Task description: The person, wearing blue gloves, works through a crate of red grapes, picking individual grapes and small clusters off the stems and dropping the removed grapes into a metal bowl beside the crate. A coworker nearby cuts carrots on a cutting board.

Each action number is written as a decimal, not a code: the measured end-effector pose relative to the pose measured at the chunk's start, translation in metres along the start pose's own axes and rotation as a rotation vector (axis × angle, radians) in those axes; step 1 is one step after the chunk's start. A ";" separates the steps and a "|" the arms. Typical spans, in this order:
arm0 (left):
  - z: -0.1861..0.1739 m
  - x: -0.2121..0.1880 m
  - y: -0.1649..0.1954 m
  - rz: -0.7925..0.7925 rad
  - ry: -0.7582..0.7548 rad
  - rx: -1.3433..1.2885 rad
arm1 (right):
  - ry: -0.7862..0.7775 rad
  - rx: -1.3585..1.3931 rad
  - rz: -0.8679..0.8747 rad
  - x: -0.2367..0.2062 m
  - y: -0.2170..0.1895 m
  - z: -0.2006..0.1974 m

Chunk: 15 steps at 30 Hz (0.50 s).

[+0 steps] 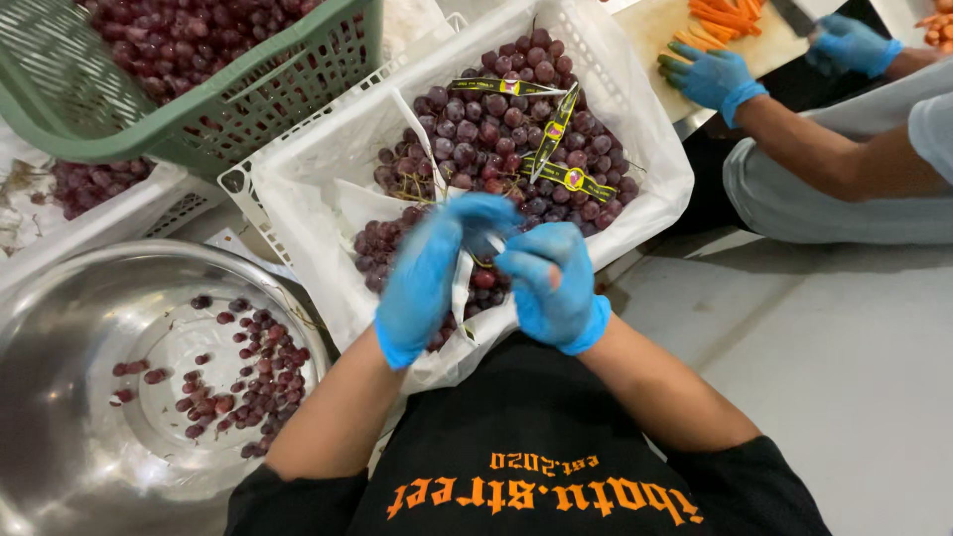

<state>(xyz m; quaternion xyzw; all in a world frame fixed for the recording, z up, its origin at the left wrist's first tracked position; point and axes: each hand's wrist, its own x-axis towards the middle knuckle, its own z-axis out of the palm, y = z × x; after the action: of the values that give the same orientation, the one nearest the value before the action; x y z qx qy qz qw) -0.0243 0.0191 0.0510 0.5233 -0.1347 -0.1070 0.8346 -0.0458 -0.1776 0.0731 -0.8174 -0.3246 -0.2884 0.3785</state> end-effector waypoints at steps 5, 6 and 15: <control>0.037 0.019 -0.041 -0.400 0.319 -0.801 | -0.297 -0.066 0.007 0.021 -0.004 0.010; 0.033 0.021 -0.047 -0.443 0.325 -0.818 | -0.364 -0.088 0.026 0.023 -0.001 0.011; -0.109 0.068 -0.004 0.090 0.347 -0.215 | 0.021 0.141 0.547 -0.015 0.090 -0.010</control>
<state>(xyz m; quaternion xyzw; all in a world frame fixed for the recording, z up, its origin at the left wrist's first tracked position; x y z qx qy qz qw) 0.0759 0.0878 0.0099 0.4353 -0.0001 0.0082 0.9002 0.0097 -0.2351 0.0289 -0.8431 -0.1073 -0.1609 0.5018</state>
